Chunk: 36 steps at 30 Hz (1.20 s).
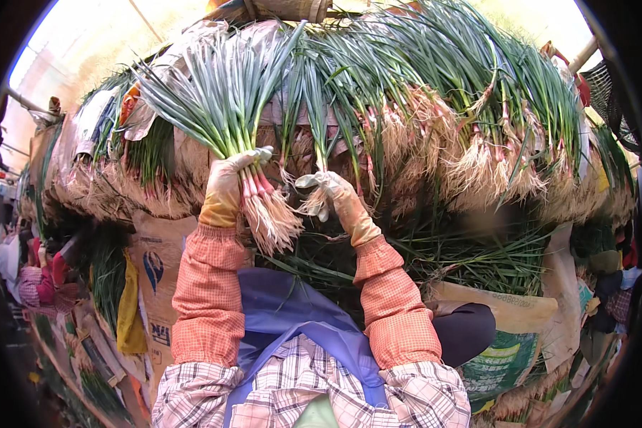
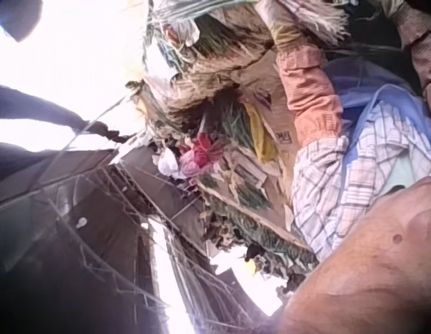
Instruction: The person gathers green onions from a large pile, aligns the roots, and ties them into bundles using a rubber band. The person repeats this process, creating multiple bundles and placing them aside.
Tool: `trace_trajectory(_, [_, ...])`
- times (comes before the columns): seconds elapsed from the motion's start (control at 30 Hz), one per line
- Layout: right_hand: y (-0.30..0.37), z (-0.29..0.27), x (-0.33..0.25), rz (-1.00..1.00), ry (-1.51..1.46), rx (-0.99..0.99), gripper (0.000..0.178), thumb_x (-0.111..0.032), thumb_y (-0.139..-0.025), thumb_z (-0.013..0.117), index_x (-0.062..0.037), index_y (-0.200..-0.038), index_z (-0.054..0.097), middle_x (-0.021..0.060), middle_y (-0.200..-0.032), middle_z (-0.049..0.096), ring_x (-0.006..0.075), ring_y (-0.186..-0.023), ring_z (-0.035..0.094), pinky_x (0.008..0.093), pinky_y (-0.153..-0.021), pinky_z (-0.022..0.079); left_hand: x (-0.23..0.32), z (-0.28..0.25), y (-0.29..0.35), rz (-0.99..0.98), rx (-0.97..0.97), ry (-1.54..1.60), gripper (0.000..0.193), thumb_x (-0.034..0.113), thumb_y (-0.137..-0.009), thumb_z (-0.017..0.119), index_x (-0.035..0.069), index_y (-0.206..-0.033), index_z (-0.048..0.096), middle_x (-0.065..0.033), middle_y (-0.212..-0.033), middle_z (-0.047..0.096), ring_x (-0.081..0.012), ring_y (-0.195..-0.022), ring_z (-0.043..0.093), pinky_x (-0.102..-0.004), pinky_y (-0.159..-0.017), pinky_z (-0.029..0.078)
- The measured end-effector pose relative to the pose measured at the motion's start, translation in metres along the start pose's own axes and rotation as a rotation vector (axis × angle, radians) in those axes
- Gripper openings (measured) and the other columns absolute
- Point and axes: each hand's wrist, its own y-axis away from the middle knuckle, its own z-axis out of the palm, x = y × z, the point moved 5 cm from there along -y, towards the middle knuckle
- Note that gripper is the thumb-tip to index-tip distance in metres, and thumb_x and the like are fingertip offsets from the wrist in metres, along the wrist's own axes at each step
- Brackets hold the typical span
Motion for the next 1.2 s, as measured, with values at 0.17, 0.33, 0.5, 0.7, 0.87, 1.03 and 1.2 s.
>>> trace_trajectory(0.17, [-0.008, 0.032, 0.048, -0.391, 0.570, 0.059, 0.026, -0.024, -0.095, 0.055, 0.0000, -0.102, 0.063, 0.0063, -0.098, 0.068, 0.0141, -0.084, 0.063, 0.0269, -0.075, 0.050, -0.036, 0.030, 0.020, -0.076, -0.169, 0.138, 0.023, 0.008, -0.085, 0.055, -0.011, -0.093, 0.065, -0.0274, -0.103, 0.065, -0.0302, -0.087, 0.068, -0.0346, -0.077, 0.058])
trace_trajectory(0.33, [-0.014, -0.006, 0.009, 0.011, -0.047, 0.252, 0.045, -0.032, -0.100, 0.041, 0.0073, -0.098, 0.063, 0.0097, -0.062, 0.062, 0.0114, -0.047, 0.053, 0.0207, -0.045, 0.043, -0.024, 0.031, 0.029, -0.031, -0.095, 0.334, 0.031, 0.015, -0.085, 0.057, -0.012, -0.101, 0.061, -0.0246, -0.102, 0.065, -0.0239, -0.078, 0.065, -0.0343, -0.065, 0.058])
trace_trajectory(0.5, [-0.015, -0.015, -0.052, -0.297, -0.010, 0.288, 0.042, -0.032, -0.099, 0.042, 0.0029, -0.115, 0.060, 0.0155, -0.095, 0.068, 0.0072, -0.052, 0.055, 0.0183, -0.043, 0.042, -0.029, 0.012, 0.042, -0.112, -0.176, 0.436, 0.051, 0.027, -0.088, 0.056, -0.014, -0.116, 0.052, -0.0189, -0.086, 0.063, -0.0312, -0.061, 0.066, -0.0519, -0.067, 0.058])
trace_trajectory(0.7, [-0.065, 0.022, 0.003, 0.022, -0.277, 0.170, 0.028, -0.027, -0.091, 0.063, -0.0028, -0.106, 0.061, 0.0078, -0.094, 0.065, 0.0102, -0.069, 0.059, 0.0225, -0.064, 0.048, -0.056, 0.037, 0.059, -0.146, -0.130, 0.291, 0.035, 0.018, -0.081, 0.062, -0.010, -0.103, 0.061, -0.0210, -0.096, 0.067, -0.0254, -0.076, 0.065, -0.0355, -0.075, 0.056])
trace_trajectory(0.87, [-0.068, 0.007, 0.028, -0.226, 0.157, 0.226, 0.030, -0.026, -0.094, 0.051, 0.0030, -0.095, 0.059, 0.0024, -0.079, 0.060, 0.0109, -0.070, 0.049, 0.0274, -0.067, 0.044, -0.064, 0.047, 0.053, -0.151, -0.227, 0.141, 0.035, 0.022, -0.084, 0.057, -0.010, -0.095, 0.065, -0.0226, -0.082, 0.067, -0.0280, -0.055, 0.065, -0.0332, -0.055, 0.056])
trace_trajectory(1.03, [-0.023, 0.018, 0.018, -0.100, -0.759, 0.352, 0.039, -0.030, -0.098, 0.043, 0.0044, -0.107, 0.059, 0.0082, -0.080, 0.061, 0.0169, -0.066, 0.058, 0.0295, -0.062, 0.050, -0.084, 0.042, 0.045, -0.079, -0.076, 0.202, 0.032, 0.022, -0.085, 0.057, -0.008, -0.092, 0.065, -0.0178, -0.081, 0.067, -0.0286, -0.060, 0.065, -0.0337, -0.058, 0.056])
trace_trajectory(1.2, [-0.032, 0.014, -0.011, -0.194, -0.723, 0.317, 0.045, -0.029, -0.101, 0.039, 0.0082, -0.121, 0.053, -0.0064, -0.050, 0.030, 0.0058, -0.039, 0.026, 0.0244, -0.037, 0.026, -0.075, 0.060, 0.065, -0.167, -0.172, 0.357, 0.026, 0.020, -0.086, 0.057, -0.005, -0.094, 0.060, -0.0162, -0.083, 0.065, -0.0277, -0.064, 0.065, -0.0391, -0.061, 0.058])
